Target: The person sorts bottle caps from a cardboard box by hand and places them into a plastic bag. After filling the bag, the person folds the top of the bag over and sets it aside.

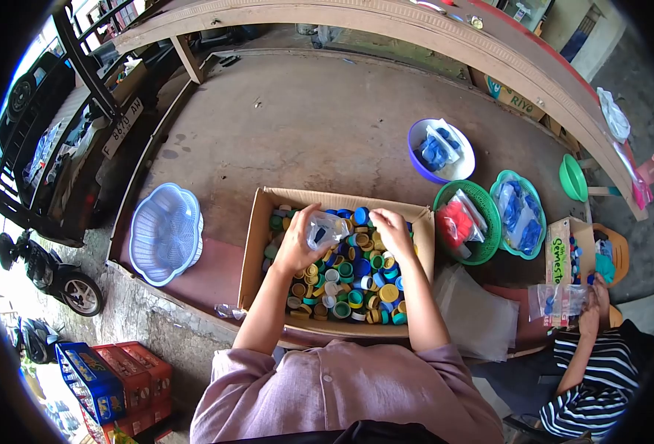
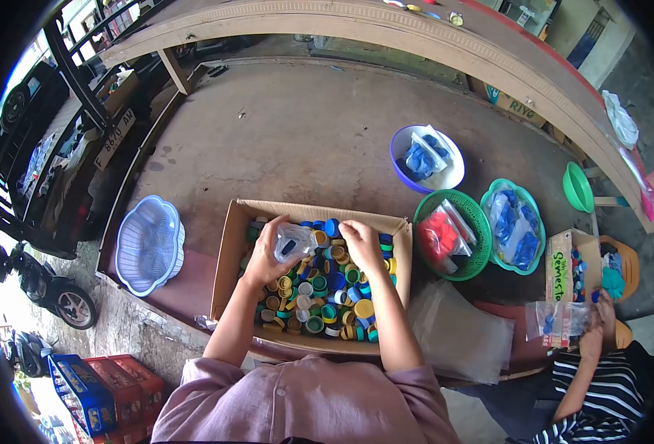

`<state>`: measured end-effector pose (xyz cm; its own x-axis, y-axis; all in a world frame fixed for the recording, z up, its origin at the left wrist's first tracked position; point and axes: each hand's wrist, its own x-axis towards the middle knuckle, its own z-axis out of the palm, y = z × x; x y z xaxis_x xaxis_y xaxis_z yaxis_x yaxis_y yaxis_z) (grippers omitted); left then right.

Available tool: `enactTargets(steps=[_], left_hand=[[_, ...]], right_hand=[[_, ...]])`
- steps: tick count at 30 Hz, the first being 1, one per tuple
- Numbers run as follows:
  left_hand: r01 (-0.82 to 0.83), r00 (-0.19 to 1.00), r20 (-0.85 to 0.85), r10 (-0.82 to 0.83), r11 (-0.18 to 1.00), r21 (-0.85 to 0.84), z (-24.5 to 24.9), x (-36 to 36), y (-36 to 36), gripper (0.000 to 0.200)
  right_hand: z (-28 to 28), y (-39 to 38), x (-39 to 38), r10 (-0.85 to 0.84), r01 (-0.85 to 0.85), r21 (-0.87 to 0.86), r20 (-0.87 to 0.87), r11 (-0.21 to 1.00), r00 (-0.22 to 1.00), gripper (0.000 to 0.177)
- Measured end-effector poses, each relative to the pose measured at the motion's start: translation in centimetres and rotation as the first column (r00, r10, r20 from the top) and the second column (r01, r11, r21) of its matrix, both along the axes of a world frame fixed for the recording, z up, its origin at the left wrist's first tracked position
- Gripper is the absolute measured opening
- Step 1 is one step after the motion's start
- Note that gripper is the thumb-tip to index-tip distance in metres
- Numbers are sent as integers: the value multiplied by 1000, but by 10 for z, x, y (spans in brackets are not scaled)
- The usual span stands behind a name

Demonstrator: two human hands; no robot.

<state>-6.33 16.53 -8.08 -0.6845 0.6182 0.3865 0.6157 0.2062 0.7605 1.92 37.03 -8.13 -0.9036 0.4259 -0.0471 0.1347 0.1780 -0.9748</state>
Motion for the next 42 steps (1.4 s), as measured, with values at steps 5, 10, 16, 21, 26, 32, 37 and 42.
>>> enactTargets(steps=[5, 10, 16, 21, 26, 32, 37, 42], left_hand=[[40, 999, -28, -40, 999, -10, -2, -2, 4, 80], [82, 996, -23, -83, 997, -2, 1, 3, 3, 77], [-64, 990, -121, 75, 993, 97, -3, 0, -1, 69], [-307, 945, -34, 324, 920, 242, 1, -6, -7, 74], [-267, 954, -86, 288, 943, 201, -2, -3, -4, 75], [-275, 949, -121, 291, 952, 138, -1, 0, -5, 73], [-291, 951, -64, 304, 944, 158, -3, 0, -4, 71], [-124, 985, -113, 127, 992, 34, 2, -2, -6, 73]], right_hand=[[44, -11, 19, 77, -98, -458, -64, 884, 995, 22], [54, -53, 13, 142, 51, 670, -230, 741, 963, 12], [37, -60, 1, 218, -18, 647, -230, 762, 948, 10], [21, -40, 10, 131, -60, 565, -86, 823, 988, 10], [-21, -71, 18, 185, -304, 865, 248, 400, 951, 37], [-12, -56, 15, 260, -387, 756, 290, 527, 921, 35], [-8, -33, 23, 289, -295, -29, -131, 955, 948, 37], [-6, -26, 19, 158, -262, -359, -294, 896, 943, 38]])
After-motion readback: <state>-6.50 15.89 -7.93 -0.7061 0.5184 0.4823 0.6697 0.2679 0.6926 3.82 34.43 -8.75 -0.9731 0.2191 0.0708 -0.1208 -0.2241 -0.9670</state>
